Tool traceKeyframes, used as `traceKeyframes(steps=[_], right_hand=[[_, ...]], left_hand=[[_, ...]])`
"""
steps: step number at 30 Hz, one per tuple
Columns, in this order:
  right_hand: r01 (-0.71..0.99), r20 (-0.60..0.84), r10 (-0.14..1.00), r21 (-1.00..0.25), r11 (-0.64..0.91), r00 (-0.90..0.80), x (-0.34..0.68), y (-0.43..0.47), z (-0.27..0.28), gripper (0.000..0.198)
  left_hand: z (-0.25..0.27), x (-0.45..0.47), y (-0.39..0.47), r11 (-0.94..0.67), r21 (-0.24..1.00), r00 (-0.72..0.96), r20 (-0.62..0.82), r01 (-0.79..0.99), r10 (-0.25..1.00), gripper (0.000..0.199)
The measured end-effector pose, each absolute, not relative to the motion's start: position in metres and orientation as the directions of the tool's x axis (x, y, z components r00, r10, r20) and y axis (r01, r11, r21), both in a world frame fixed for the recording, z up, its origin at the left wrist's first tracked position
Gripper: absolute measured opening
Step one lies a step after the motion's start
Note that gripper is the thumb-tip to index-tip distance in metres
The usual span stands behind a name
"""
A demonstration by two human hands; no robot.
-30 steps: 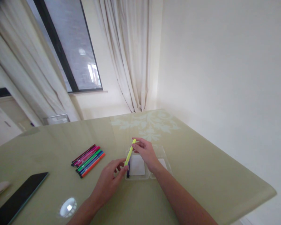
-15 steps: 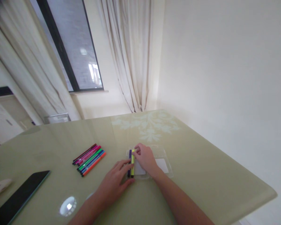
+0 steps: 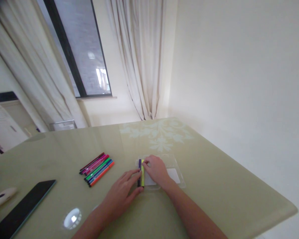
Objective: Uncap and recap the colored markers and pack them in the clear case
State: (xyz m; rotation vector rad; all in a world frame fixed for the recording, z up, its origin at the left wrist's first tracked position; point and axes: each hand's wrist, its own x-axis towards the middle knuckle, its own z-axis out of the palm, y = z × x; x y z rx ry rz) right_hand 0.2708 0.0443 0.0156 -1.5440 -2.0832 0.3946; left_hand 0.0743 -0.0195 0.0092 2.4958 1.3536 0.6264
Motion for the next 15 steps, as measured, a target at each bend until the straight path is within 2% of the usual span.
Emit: traceKeyframes(steps=[2, 4, 6, 7, 10, 15], right_hand=[[0.795, 0.249, 0.946, -0.520, 0.313, -0.209, 0.273, 0.046, 0.015, 0.016], [0.787, 0.268, 0.943, -0.530, 0.317, -0.199, 0.275, 0.048, 0.014, 0.016], [0.775, 0.290, 0.937, -0.540, 0.328, -0.195, 0.276, 0.049, 0.014, 0.015], [0.769, 0.301, 0.934, -0.546, 0.333, -0.191, 0.277, 0.049, 0.014, 0.015], [0.751, 0.325, 0.929, -0.566, 0.340, -0.176, 0.277, 0.048, 0.014, 0.014], [0.731, 0.350, 0.917, -0.573, 0.370, -0.189, 0.275, 0.047, 0.015, 0.016]], left_hand=[[0.014, 0.060, -0.011, -0.428, 0.343, 0.337, 0.296, 0.836, 0.894, 0.034], [0.018, 0.040, -0.002, -0.207, 0.216, 0.123, 0.347, 0.954, 0.930, 0.029], [0.019, 0.021, 0.004, -0.009, 0.086, -0.025, 0.386, 0.996, 0.922, 0.024], [0.019, 0.013, 0.006, 0.039, 0.052, -0.056, 0.382, 0.998, 0.923, 0.022], [0.013, 0.002, 0.009, 0.037, 0.051, -0.052, 0.329, 0.998, 0.943, 0.015], [-0.001, 0.010, 0.013, -0.100, 0.236, 0.038, 0.255, 0.967, 0.966, 0.012]])
